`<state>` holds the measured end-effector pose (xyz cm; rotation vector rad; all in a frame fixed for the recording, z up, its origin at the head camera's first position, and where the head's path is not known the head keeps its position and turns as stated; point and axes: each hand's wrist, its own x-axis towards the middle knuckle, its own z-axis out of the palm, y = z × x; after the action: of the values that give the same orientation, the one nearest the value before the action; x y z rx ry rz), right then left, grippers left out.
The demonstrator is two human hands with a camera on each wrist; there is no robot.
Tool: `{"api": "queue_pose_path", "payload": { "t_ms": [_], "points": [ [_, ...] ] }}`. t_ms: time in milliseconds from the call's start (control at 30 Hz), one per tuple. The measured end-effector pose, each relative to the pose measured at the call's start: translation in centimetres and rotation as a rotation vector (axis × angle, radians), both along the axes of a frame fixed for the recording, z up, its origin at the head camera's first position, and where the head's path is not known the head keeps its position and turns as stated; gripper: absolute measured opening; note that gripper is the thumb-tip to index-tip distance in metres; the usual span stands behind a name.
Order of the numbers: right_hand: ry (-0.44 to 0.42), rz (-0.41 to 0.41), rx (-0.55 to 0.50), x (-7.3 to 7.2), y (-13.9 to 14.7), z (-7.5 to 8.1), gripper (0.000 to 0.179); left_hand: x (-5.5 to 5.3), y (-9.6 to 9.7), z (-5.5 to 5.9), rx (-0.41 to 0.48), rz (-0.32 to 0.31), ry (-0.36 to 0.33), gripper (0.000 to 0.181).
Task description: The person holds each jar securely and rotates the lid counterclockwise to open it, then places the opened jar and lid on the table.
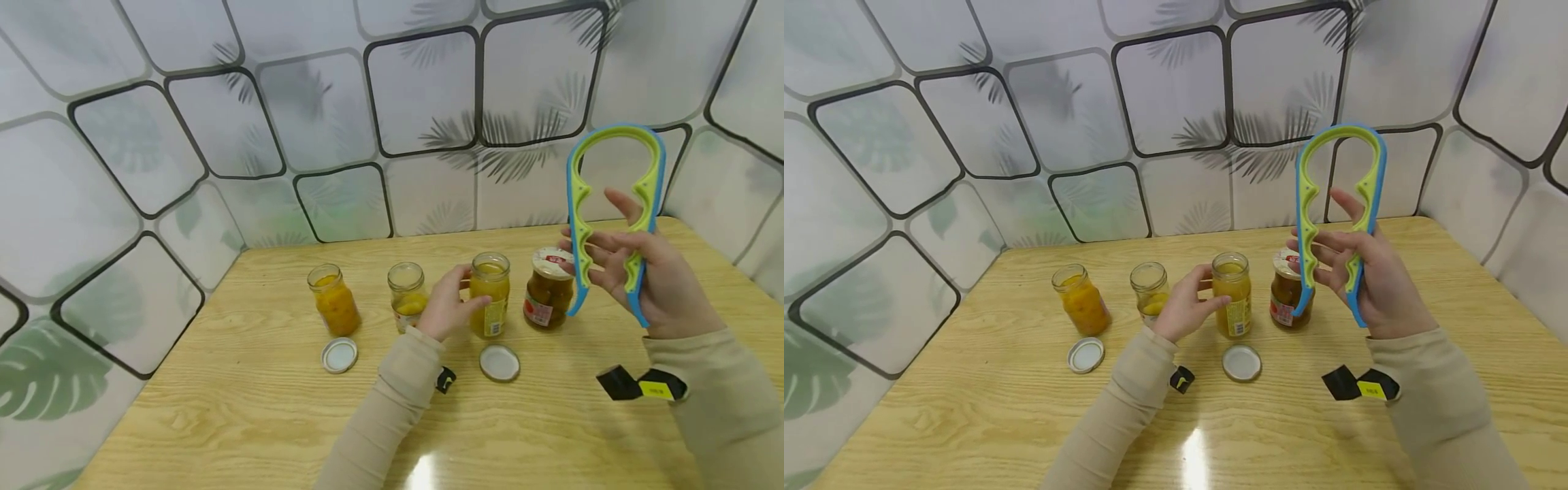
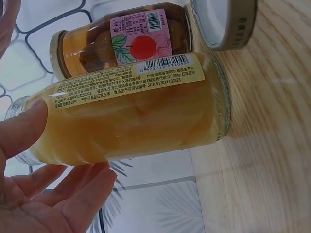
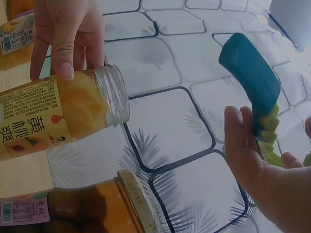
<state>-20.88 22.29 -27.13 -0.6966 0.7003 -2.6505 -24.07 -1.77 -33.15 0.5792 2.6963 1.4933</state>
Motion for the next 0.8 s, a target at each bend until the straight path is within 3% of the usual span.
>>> {"api": "queue_pose_path", "payload": {
  "t_ms": [333,567,667,800],
  "points": [
    [0.092,-0.123,0.186,-0.1,0.2,0.2,0.049,0.1,-0.1,0.0,-0.025,0.005,0.033,0.050],
    [0.159,-0.205,0.316,0.0,0.3,0.2,0.050,0.8,-0.1,0.8,-0.091,0.027,0.127,0.055],
    [0.164,-0.234,0.324,0.0,0.5,0.1,0.051,1.5,0.2,1.4,-0.087,0.078,0.217,0.056],
    [0.151,-0.240,0.296,0.1,0.7,0.2,0.053,2.7,0.9,2.1,-0.048,0.110,0.432,0.049]
  ]
}}
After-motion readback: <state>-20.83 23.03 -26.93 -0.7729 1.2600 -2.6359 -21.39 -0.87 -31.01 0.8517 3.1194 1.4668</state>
